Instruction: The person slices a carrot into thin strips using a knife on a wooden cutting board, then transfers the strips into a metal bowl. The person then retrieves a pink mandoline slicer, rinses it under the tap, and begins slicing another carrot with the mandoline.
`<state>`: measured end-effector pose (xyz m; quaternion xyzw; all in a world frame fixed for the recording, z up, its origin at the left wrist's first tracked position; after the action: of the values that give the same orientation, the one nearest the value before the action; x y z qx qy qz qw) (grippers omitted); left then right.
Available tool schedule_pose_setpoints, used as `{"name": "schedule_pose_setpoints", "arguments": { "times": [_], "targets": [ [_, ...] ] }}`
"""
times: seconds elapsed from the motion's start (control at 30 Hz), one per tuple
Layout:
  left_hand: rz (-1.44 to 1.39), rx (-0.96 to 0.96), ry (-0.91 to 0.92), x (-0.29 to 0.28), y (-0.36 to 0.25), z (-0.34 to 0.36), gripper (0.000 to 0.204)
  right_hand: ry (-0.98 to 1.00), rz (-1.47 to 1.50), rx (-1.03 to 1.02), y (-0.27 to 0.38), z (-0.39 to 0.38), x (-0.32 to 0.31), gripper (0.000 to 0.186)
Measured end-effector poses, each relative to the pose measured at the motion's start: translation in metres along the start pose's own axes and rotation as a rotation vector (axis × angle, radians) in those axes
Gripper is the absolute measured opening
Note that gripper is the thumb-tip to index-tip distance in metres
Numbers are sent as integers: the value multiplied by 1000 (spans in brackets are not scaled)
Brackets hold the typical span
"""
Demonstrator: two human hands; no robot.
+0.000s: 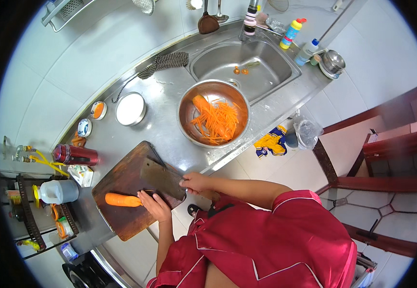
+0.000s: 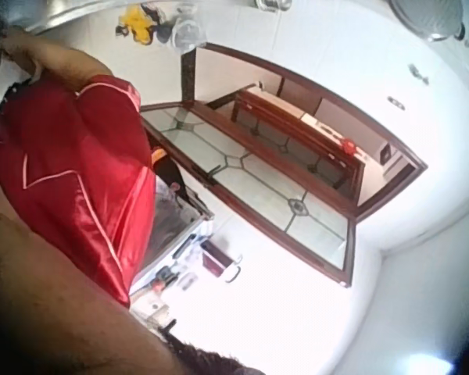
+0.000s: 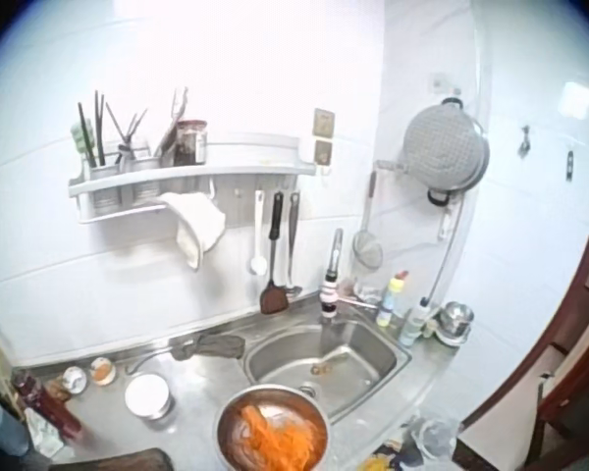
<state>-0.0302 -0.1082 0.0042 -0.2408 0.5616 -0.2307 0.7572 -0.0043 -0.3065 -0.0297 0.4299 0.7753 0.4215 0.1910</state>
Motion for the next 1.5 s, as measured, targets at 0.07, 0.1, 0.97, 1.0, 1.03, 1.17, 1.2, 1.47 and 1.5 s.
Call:
{"name": "schedule_pose_setpoints", "arguments": {
  "times": [0.07, 0.1, 0.97, 1.0, 1.03, 1.17, 1.2, 1.47, 1.5],
  "targets": [
    [-73, -92, -49, 1, -1, 4, 55, -10, 10, 2, -8, -12, 20, 28],
    [-105, -87, -49, 2, 1, 5, 55, -11, 15, 1, -11, -17, 31, 28],
    [-239, 262, 167, 180, -228, 164, 55, -967, 155, -152, 30, -199, -163, 20],
    [-376, 272, 180, 181, -227, 164, 53, -1015, 122, -193, 34, -199, -169, 22],
    [-505, 280, 186, 177, -224, 164, 53, -1041, 67, -164, 43, -199, -170, 26],
    [-884, -121, 399, 191, -210, 158, 57, -1040, -35, -193, 59, -180, -189, 27],
    [-929, -101, 346, 183, -209, 158, 60, -1007, -30, -205, 61, -172, -193, 25],
    [-1319, 21, 322, 123, -205, 129, 42, -855, -758, -421, 60, -119, -214, 41],
    [-1258, 1, 322, 104, -204, 124, 33, -858, -829, -300, 63, -112, -206, 40]
  ]
}}
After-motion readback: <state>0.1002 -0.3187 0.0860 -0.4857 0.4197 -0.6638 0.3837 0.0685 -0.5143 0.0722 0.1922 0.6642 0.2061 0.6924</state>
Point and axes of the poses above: each hand's wrist, its own z-axis towards the middle knuckle, its own x-axis out of the palm, y = z × x, the point moved 6 cm from there along z, towards the middle knuckle, and after that the axes turned 11 degrees about -z, right-handed, at the moved point
